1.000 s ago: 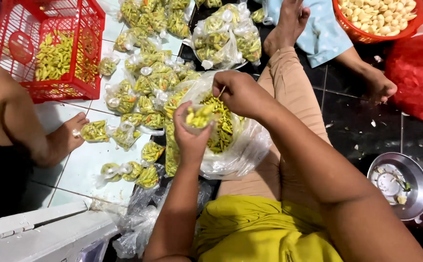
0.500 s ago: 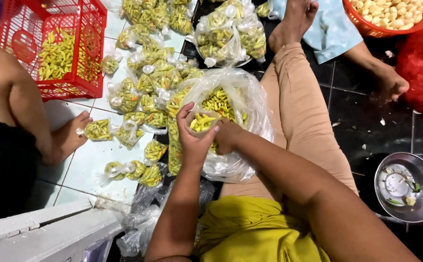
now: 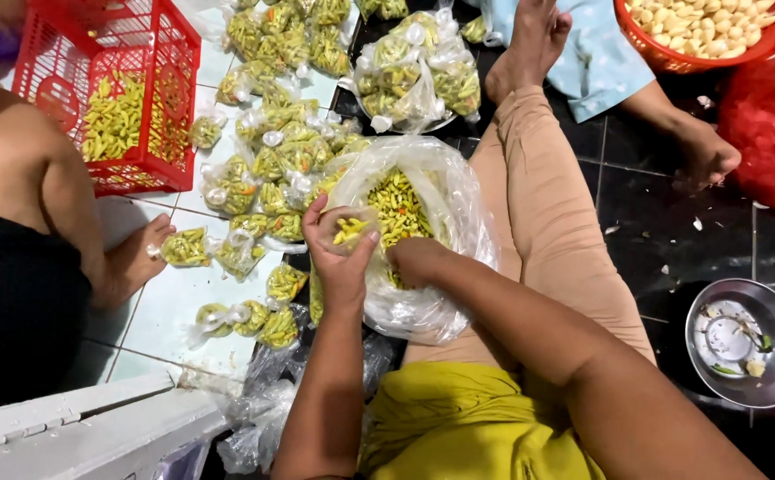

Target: The person places small green chili peppers into plastic bags by hand and ties the bags shut while sitting on the floor.

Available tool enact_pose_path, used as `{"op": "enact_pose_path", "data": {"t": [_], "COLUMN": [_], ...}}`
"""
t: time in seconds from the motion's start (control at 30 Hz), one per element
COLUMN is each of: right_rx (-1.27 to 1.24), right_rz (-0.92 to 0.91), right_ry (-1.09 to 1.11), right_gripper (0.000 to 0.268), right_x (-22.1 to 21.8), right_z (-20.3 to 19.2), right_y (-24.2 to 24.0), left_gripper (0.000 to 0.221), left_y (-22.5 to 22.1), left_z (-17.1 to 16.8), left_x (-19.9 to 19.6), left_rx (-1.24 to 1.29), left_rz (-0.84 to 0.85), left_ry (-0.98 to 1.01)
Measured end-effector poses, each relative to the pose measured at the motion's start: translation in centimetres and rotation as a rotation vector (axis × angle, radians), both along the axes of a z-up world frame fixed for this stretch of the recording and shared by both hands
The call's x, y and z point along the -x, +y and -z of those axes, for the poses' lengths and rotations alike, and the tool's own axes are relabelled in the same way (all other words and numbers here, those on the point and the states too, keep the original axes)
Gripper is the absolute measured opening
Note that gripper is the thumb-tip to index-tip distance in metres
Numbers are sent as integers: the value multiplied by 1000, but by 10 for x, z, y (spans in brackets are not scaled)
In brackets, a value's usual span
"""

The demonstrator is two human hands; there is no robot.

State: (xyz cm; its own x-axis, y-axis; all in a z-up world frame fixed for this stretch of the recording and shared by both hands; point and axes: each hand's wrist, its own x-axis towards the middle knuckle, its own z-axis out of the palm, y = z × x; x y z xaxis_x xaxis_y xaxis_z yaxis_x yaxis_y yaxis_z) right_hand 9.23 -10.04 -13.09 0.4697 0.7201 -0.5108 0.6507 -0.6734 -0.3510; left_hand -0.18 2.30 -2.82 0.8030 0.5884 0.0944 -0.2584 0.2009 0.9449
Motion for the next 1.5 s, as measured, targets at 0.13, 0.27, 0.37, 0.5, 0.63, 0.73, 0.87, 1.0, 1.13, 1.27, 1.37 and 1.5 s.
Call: {"op": "enact_pose_path", "data": {"t": [0.13,0.27,0.37,0.5,0.63,0.73,0.87,1.0,1.13,1.27,1.37,1.5], "right_rx": [-348,-768,-798,-691,-658,-660,-639,-639,-603,-580,-515,-421], "right_rz": [377,659,586,420,461,487,458,429,404,374,310,252], "right_ry": [228,454,387,264,294,321,271,225,203,172,84,16], "right_gripper": [21,23,21,19,16,16,15,16,17,16,19,19], "right_x": [-25,-46,-34,-25,-25,-25,-18,-14,-9,-1,1,-2], "right_z": [-46,-106,-180,-199,-184,-172,-195,-204,-214,-230,-228,-222], "right_y": [-13,-26,-26,-21,-23,-24,-26,-28,-30,-27,-22,-18], "left_gripper": [89,86,90,96,56,43,31,7,4,2,3,5], "left_y": [1,-8,-17,-17,-10,-5,3,8,3,-6,-7,-7], "left_z": [16,29,50,45,32,21,-2,-22,-17,-16,-17,-4], "left_x": [3,1,-11,-11,4,12,14,17,14,6,5,2], "left_rx": [-140,-145,-115,-162,-141,-141,-273,-556,-564,-251,-171,-156], "left_rz": [37,89,117,152,191,213,205,128,75,140,149,149], "left_ry": [-72,-78,-123,-67,-5,35,334,385,414,424,438,462]}}
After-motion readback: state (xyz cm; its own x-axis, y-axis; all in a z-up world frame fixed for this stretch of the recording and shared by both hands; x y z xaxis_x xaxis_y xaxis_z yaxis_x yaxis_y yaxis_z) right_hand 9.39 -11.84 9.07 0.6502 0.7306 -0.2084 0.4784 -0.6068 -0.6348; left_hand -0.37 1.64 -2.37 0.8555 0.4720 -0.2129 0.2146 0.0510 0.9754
